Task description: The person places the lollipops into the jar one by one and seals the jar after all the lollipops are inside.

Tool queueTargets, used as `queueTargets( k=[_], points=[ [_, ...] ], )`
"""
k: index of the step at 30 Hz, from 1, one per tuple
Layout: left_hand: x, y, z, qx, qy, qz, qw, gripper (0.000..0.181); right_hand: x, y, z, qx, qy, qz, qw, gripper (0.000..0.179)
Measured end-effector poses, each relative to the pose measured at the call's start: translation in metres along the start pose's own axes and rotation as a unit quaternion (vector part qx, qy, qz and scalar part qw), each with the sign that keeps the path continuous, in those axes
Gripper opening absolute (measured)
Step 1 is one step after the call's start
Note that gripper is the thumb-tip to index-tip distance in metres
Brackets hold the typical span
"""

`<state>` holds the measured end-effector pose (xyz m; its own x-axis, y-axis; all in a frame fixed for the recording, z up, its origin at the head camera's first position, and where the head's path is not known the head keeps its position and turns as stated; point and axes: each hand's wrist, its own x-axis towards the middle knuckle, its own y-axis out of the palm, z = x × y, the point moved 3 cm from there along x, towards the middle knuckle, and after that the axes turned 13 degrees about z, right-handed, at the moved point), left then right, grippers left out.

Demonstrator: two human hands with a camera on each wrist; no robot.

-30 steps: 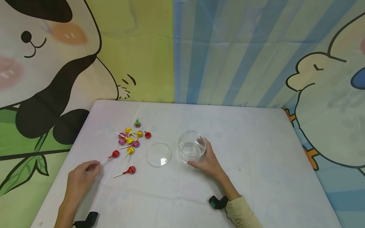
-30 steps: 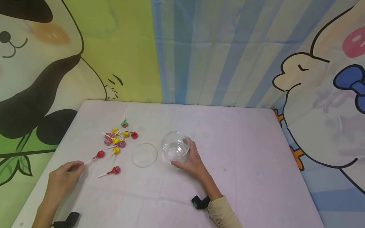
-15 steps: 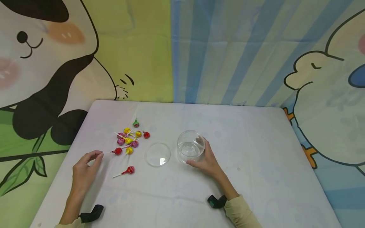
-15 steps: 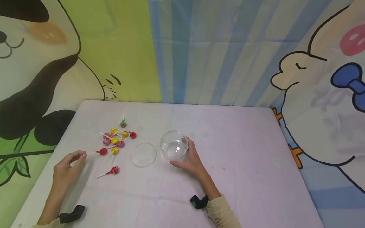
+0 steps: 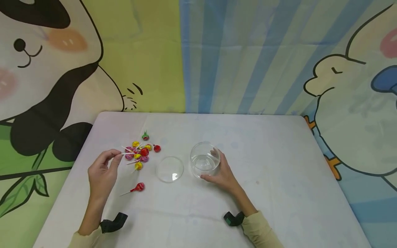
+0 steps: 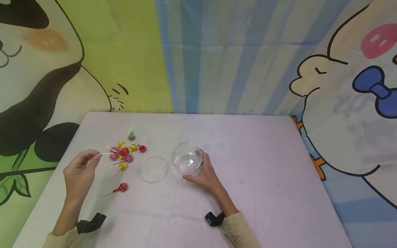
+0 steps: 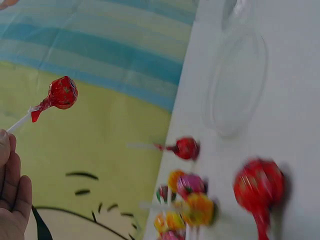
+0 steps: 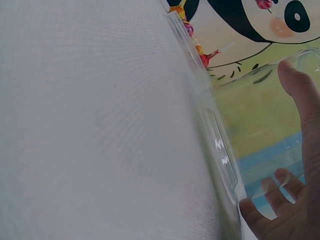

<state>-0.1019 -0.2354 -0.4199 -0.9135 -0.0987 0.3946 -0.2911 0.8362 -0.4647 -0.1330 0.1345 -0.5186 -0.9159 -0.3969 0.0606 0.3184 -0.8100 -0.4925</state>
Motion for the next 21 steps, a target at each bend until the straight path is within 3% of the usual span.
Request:
queueTargets(
  k=[5, 8, 15, 21],
  points=[
    [0.016, 0.035, -0.035, -0.062, 0.091, 0.048, 0.9928, 0.016, -0.001, 0.003, -0.002, 0.005, 0.002, 0.003, 1.0, 0.11],
    [0.022, 0.06, -0.048, -0.073, 0.129, 0.076, 0.9861, 0.016, -0.001, 0.002, -0.002, 0.001, -0.003, 0.0, 1.0, 0.11],
    [0.024, 0.113, -0.058, -0.056, 0.155, 0.16, 0.9732, 0.013, -0.001, 0.001, 0.0, -0.007, 0.003, 0.0, 1.0, 0.107],
    [0.022, 0.138, -0.055, -0.023, 0.17, 0.209, 0.9628, 0.018, 0.0, 0.002, -0.001, -0.003, 0.005, -0.002, 1.0, 0.109]
  ],
)
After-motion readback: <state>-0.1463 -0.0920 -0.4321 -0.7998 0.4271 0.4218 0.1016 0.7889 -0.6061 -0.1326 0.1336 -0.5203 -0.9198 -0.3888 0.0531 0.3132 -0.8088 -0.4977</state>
